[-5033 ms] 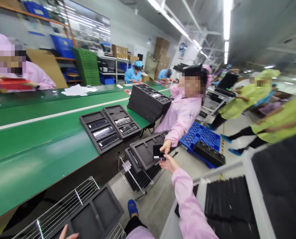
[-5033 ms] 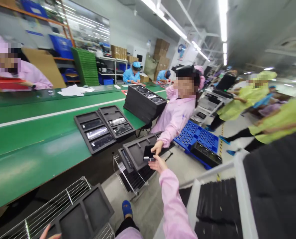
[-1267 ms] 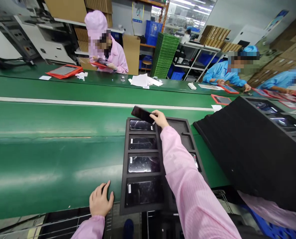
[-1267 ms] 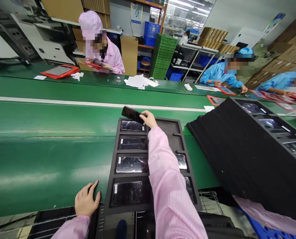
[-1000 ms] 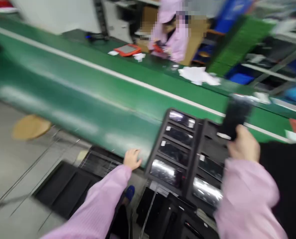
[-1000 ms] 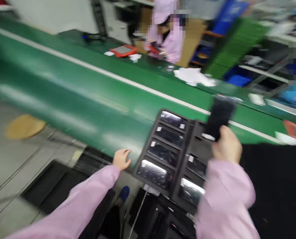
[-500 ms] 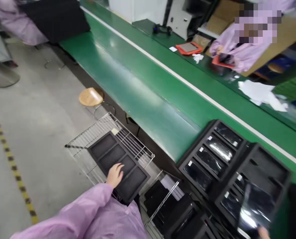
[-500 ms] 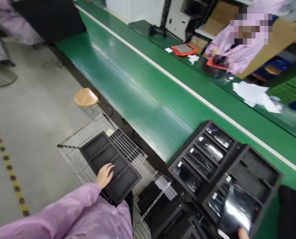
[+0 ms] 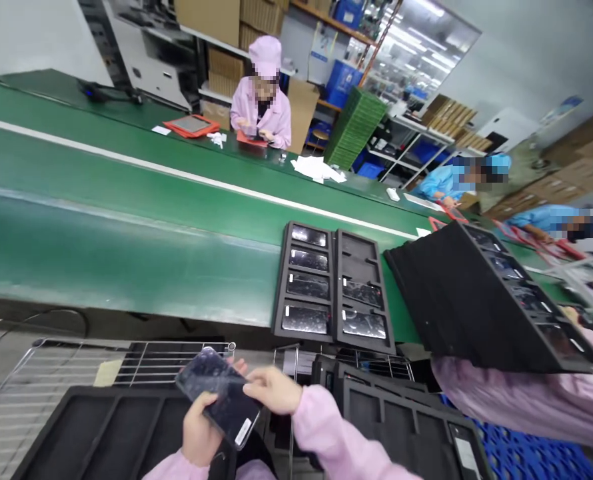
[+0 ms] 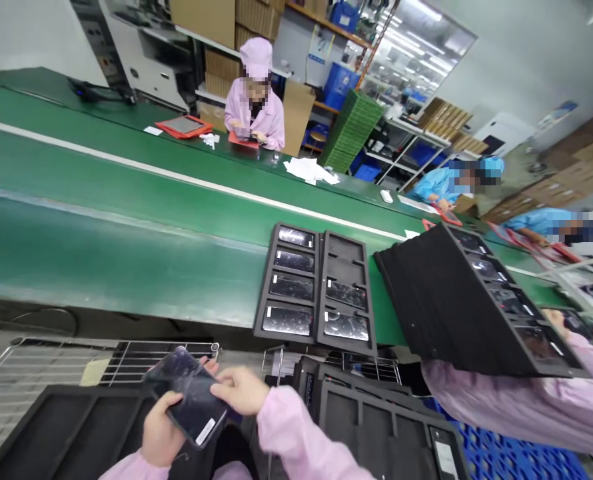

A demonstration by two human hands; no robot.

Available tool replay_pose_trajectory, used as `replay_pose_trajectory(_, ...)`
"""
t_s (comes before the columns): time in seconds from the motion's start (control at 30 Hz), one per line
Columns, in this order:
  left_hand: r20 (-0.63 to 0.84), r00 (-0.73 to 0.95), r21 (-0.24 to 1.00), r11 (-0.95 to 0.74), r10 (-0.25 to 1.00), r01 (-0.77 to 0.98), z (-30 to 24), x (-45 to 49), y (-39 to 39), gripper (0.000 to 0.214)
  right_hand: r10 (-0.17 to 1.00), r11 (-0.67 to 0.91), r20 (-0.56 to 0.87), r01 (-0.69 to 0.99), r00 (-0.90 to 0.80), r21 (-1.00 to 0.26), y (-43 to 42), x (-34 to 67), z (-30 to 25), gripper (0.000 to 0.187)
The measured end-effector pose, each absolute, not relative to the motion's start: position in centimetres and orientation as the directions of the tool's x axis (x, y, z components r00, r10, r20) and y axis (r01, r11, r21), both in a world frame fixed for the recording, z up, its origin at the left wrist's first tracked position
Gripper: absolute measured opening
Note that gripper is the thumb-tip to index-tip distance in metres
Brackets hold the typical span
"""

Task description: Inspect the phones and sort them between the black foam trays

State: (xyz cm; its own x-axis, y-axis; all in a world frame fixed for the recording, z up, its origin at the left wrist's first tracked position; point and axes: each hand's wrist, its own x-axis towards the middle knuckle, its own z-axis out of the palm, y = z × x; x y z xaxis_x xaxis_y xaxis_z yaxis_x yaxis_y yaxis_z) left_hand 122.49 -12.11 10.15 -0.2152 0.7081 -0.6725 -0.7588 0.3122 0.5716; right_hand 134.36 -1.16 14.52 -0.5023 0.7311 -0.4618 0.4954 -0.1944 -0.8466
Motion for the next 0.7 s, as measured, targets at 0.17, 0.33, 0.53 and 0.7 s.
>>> replay_pose_trajectory(0.17, -0.769, -0.234, 0.435, 0.219, 0.595, -0.873, 11.0, 120.0, -10.9, 0.054, 0.93, 0.068, -0.195, 0.666, -0.312, -0.743, 22.8, 137.3, 16.4, 0.016)
replay_pose_trajectory(0.33, -0.916, -0.137, 0.147, -0.002, 0.378, -0.989, 15.2, 120.3, -5.5, 0.054, 0.962, 0.144, -0.109, 0.804, -0.251, -0.577, 39.4, 138.1, 15.2, 0.031)
replay_pose_trajectory(0.53, -0.828, -0.056, -0.071, -0.203, 0.557, -0.977, 21.4, 118.8, 4.3, 0.056, 0.943, 0.238, -0.09, 0.836, -0.321, -0.495, 45.1, 137.7, 10.6, 0.031)
replay_pose_trajectory(0.7, -0.735, -0.014, -0.181, -0.216, 0.678, -0.96, 23.9, 118.8, 6.3, 0.057, 0.937, 0.275, -0.051, 0.82, -0.346, -0.503, 46.5, 138.0, 9.4, 0.03)
